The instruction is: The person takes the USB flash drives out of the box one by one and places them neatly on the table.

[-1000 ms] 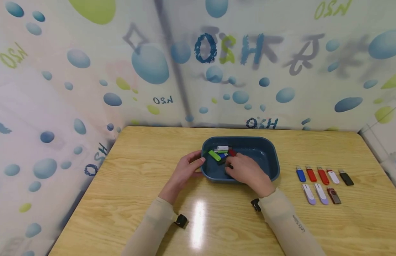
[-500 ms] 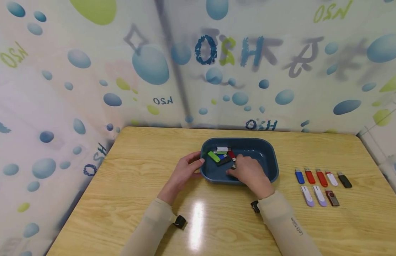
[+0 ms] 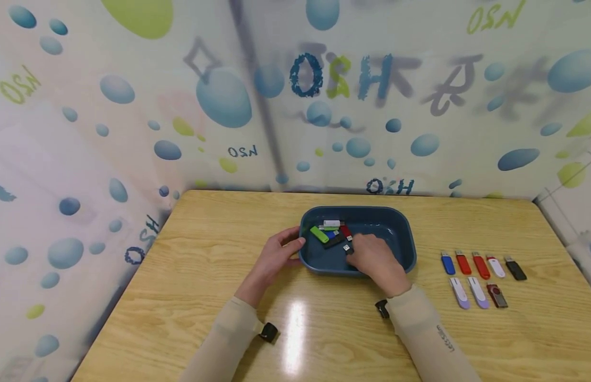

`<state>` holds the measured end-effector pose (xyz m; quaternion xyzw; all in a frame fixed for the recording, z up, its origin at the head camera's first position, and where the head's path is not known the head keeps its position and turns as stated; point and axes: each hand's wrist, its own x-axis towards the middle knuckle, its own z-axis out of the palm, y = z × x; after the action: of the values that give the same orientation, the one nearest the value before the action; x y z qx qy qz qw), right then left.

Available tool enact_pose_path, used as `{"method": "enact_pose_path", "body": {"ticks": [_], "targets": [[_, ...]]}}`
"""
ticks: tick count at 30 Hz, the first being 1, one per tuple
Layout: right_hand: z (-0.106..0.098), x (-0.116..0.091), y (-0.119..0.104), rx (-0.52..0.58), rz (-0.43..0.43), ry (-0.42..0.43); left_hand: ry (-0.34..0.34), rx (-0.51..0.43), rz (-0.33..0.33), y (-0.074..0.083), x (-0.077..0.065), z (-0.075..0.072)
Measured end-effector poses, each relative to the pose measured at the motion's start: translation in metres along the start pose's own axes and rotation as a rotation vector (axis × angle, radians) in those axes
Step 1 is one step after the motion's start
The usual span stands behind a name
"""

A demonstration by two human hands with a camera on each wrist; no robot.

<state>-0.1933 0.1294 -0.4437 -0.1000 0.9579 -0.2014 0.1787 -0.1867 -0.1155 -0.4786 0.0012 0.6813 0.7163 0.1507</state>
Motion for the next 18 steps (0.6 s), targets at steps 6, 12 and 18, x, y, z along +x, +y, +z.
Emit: {"method": "enact_pose_path", "body": {"ticks": [6, 12, 18], "targets": [[-0.001, -0.001, 0.001, 0.008, -0.022, 0.041, 0.009, 0.001, -0.009, 0.001, -0.001, 0.001], [-0.009, -0.007, 0.001, 0.012, -0.020, 0.078, 0.017, -0.005, -0.017, 0.001, -0.001, 0.001], [-0.022, -0.018, 0.003, 0.029, 0.008, 0.106, 0.013, -0.010, -0.010, 0.000, -0.001, 0.001]]}}
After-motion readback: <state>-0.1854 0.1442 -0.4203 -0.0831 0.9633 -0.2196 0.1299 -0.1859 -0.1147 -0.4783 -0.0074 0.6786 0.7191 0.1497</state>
